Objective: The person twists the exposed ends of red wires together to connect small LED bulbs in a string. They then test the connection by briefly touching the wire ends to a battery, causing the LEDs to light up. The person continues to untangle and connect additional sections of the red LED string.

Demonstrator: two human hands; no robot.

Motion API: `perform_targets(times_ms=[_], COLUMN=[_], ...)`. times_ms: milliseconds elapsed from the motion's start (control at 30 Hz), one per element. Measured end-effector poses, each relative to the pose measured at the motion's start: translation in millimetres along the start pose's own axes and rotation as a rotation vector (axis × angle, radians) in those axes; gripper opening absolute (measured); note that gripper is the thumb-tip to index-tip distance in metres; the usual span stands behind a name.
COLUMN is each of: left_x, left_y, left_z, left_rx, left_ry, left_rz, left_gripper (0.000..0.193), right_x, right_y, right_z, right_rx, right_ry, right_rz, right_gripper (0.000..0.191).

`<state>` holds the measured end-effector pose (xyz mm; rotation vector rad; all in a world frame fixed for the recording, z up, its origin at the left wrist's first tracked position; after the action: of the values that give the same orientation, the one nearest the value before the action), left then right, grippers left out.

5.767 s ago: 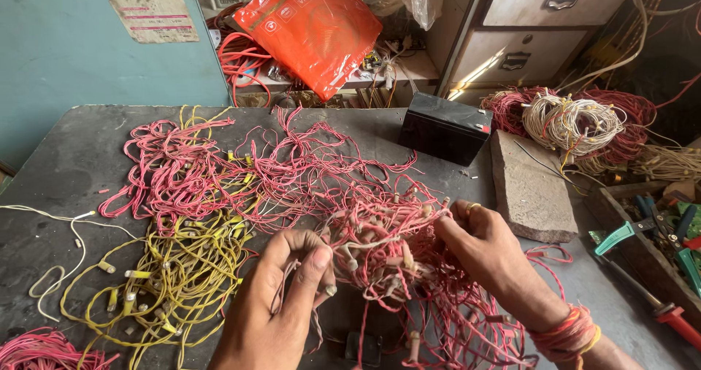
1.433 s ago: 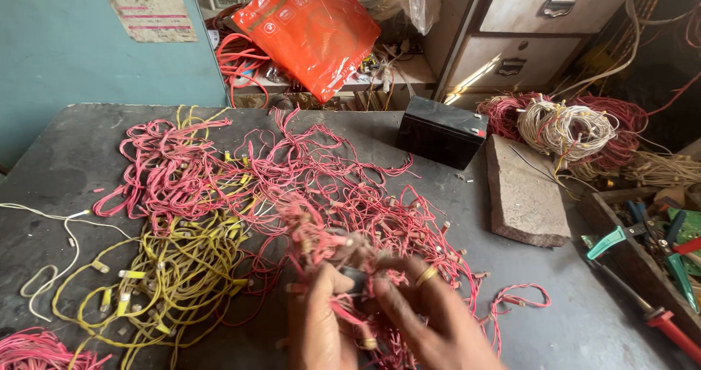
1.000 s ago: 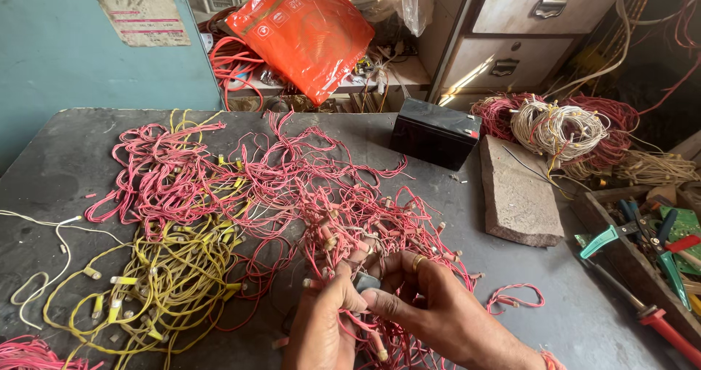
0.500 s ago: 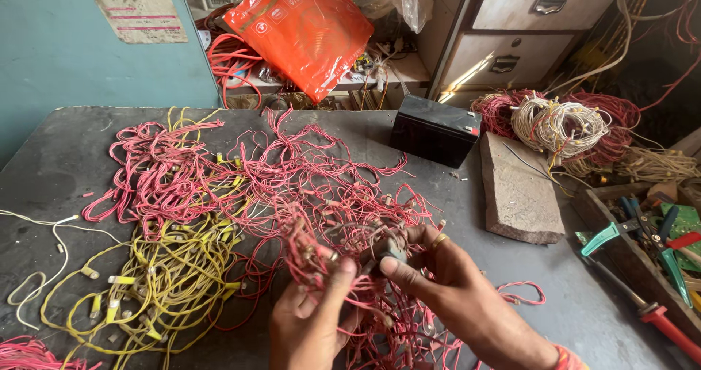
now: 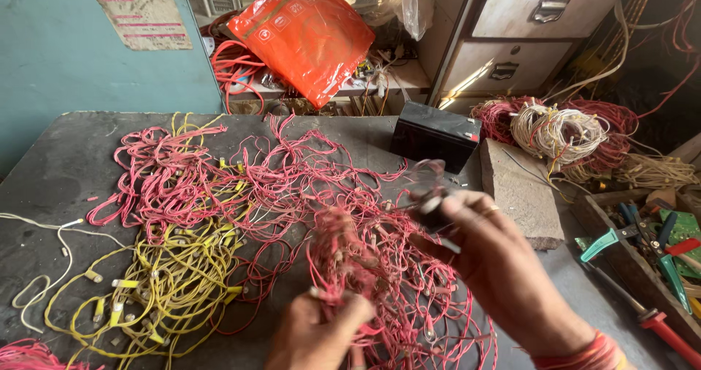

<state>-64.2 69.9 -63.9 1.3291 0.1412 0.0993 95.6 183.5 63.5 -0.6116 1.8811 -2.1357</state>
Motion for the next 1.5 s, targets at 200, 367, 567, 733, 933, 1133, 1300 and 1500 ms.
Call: perform_targets(times_ms=[200, 367, 567, 733, 933, 1133, 1300, 1500], left_x=[-73.6, -58.7, -26.3, -45.5, -55.4, -60.0, -50.4, -36.1], left_y=[-16.7, 58.6, 118.8, 56.2, 41.0, 26.3, 53.3, 45.1], left_z=[30.6, 34.4, 63.0, 23.1, 19.0, 21.5, 21.3, 23.4], left_rx=[-0.498, 0.163, 0.863, 0.292, 0.195, -0.065, 0.144, 0.087], left_ry=[0.424, 0.396, 0.618, 0.415, 0.361, 0.507, 0.523, 0.452], left_rz=[-0.195, -0.089, -0.596, 0.067, 0.173, 0.05, 0.285, 0.098], left_gripper=[0.04, 0.081, 0.067, 0.048, 0.046, 0.043, 0.05, 0.053], right_x=[-23.1, -3.9, 20.7, 2.1, -24.4, 10.5, 37.6, 48.8], right_y=[-13.0, -3.9, 4.8, 1.9, 12.4, 5.7, 14.1, 9.7], right_z=[-2.7, 0.7, 18.6, 12.8, -0.6, 15.4, 27.0, 33.2], right_rx=[0.026, 0.034, 0.091, -0.009, -0.099, -0.232, -0.059, -0.097], right_ry=[0.064, -0.183, -0.324, -0.193, -0.068, -0.263, -0.386, -0.581], right_rz=[-0.33, -0.62, -0.583, -0.411, -0.208, 0.383, 0.956, 0.659], right_gripper=[0.036, 0.03, 0.036, 0.038, 0.022, 0.036, 0.04, 0.036])
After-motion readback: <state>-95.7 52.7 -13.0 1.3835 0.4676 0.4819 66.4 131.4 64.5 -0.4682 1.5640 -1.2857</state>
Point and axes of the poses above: each hand's wrist, its own z-axis away from the middle knuckle, its own x-axis out of the palm, y = z × x, the point moved 9 cm from there along -z, towards the middle knuckle, and after that the axes turned 10 degrees about z, right-handed, at the moved point
